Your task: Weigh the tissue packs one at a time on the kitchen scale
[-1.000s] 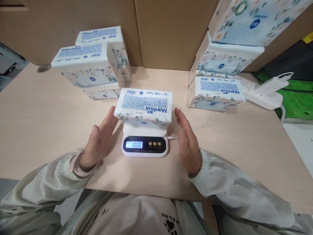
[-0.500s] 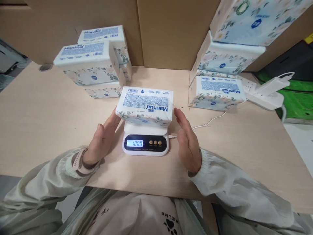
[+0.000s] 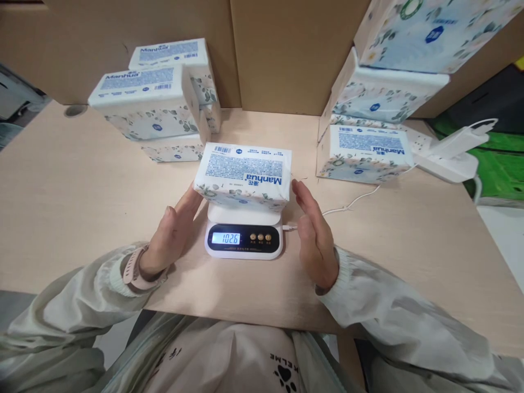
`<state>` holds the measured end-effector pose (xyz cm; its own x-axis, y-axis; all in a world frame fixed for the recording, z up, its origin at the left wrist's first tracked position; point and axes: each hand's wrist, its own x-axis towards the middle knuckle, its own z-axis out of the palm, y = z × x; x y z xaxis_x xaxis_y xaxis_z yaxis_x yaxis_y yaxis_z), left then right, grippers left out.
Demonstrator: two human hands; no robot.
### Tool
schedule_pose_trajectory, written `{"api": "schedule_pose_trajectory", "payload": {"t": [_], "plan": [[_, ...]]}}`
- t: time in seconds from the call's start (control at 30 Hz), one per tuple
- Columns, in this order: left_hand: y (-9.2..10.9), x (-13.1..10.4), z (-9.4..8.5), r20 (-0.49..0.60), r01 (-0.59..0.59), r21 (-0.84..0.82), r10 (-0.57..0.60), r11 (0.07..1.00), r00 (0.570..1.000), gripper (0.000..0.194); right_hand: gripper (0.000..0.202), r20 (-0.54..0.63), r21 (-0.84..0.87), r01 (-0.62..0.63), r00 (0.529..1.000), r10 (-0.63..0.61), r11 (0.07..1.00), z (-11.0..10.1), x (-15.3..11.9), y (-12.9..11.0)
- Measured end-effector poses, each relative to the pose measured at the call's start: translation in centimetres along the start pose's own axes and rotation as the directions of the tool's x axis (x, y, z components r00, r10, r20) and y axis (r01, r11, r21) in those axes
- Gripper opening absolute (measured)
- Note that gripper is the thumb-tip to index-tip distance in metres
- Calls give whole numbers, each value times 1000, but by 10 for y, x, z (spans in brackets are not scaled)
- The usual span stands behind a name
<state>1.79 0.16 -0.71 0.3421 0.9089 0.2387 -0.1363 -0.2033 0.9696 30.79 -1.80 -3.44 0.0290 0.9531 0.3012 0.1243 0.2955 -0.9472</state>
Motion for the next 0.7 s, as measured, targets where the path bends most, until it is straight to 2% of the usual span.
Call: {"api": "schedule_pose_trajectory", "payload": {"t": [0.27,0.43,0.6,0.7], "plan": [[-3,0,-4,-11,-21,60,21,998,1000,71,57,-12,-42,26,1000,-27,999,0,0,-3],[3,15,-3,-25,-96,129,100,987,995,66,55,-61,-103,25,998,-31,994,0,2,-10],[13,30,9,0,-75,31,75,997,997,68,72,85,-184,-107,989,124,977,8,1,-32],[31,31,15,-2,-99,33,99,995,995,66,78,148,-154,-132,977,155,979,17,8,-58]]}}
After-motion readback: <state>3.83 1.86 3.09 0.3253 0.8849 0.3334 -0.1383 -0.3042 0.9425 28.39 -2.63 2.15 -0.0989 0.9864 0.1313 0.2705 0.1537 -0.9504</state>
